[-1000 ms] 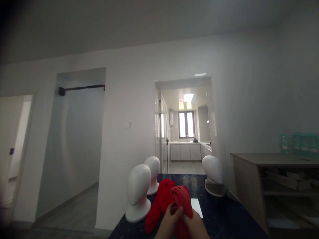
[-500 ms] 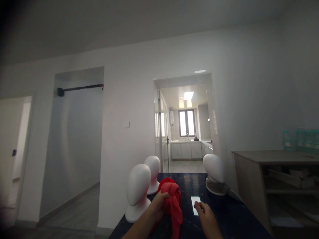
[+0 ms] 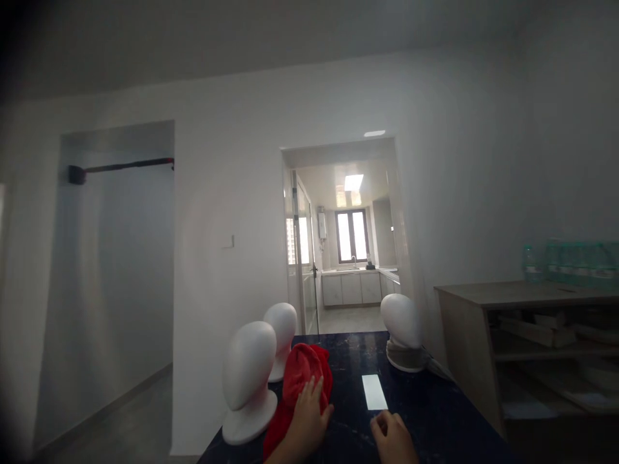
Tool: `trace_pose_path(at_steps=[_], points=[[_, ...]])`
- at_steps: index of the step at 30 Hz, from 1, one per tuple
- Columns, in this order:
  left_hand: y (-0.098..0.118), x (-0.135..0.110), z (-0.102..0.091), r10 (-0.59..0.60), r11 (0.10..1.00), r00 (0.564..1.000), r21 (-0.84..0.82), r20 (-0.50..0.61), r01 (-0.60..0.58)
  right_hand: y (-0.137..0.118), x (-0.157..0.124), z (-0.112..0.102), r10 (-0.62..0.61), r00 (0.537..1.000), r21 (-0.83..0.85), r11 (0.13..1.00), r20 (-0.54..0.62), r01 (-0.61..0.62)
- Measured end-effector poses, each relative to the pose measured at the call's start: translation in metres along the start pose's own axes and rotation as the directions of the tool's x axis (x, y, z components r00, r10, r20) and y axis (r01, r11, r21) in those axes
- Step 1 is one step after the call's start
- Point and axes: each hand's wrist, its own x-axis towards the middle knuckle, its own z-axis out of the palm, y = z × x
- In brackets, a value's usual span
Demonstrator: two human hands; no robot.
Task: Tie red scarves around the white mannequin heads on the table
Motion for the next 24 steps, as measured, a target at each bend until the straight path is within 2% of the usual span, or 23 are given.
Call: trace_pose_path(at_steps=[1, 3, 6, 8, 10, 13, 14, 15, 18, 20, 24], points=[[0.002, -0.009, 0.01, 0.026, 1.0, 1.0, -0.018, -0.004, -0.026, -0.002, -0.001, 0.001, 0.002, 1.0, 0.006, 1.0, -0.004, -0.002], [0.004, -0.024, 0.023, 0.112, 0.981, 0.992, -0.155, -0.062, -0.12, -0.004, -0.003, 0.002, 0.008, 1.0, 0.028, 1.0, -0.014, -0.008], [-0.002, -0.039, 0.034, 0.26, 0.869, 0.945, -0.377, -0.2, -0.319, -0.007, -0.003, 0.006, 0.027, 0.999, 0.08, 0.996, -0.026, -0.025], [-0.007, -0.044, 0.04, 0.333, 0.818, 0.923, -0.428, -0.194, -0.385, -0.008, 0.001, 0.006, 0.037, 0.999, 0.094, 0.995, -0.018, -0.035], [-0.01, -0.045, 0.044, 0.367, 0.816, 0.924, -0.439, -0.109, -0.376, -0.008, 0.013, -0.001, 0.016, 1.0, 0.062, 0.998, -0.003, -0.015], [-0.01, -0.044, 0.045, 0.385, 0.843, 0.923, -0.41, 0.009, -0.348, 0.002, 0.044, -0.031, -0.037, 0.999, -0.226, 0.974, -0.023, 0.031], [-0.01, -0.043, 0.044, 0.387, 0.855, 0.921, -0.388, 0.036, -0.344, 0.008, 0.057, -0.044, -0.041, 0.998, -0.398, 0.917, -0.046, 0.019], [-0.009, -0.042, 0.043, 0.384, 0.867, 0.921, -0.366, 0.06, -0.337, 0.016, 0.069, -0.059, -0.028, 0.997, -0.467, 0.884, -0.078, -0.012], [-0.01, -0.039, 0.044, 0.364, 0.895, 0.924, -0.318, 0.117, -0.312, 0.046, 0.102, -0.102, 0.001, 0.992, -0.577, 0.813, -0.126, -0.074], [-0.011, -0.037, 0.048, 0.359, 0.905, 0.922, -0.297, 0.147, -0.305, 0.066, 0.119, -0.123, 0.006, 0.992, -0.618, 0.782, -0.126, -0.083], [-0.01, -0.036, 0.057, 0.348, 0.915, 0.92, -0.278, 0.181, -0.292, 0.1, 0.15, -0.137, 0.044, 0.998, -0.728, 0.682, -0.051, -0.068]])
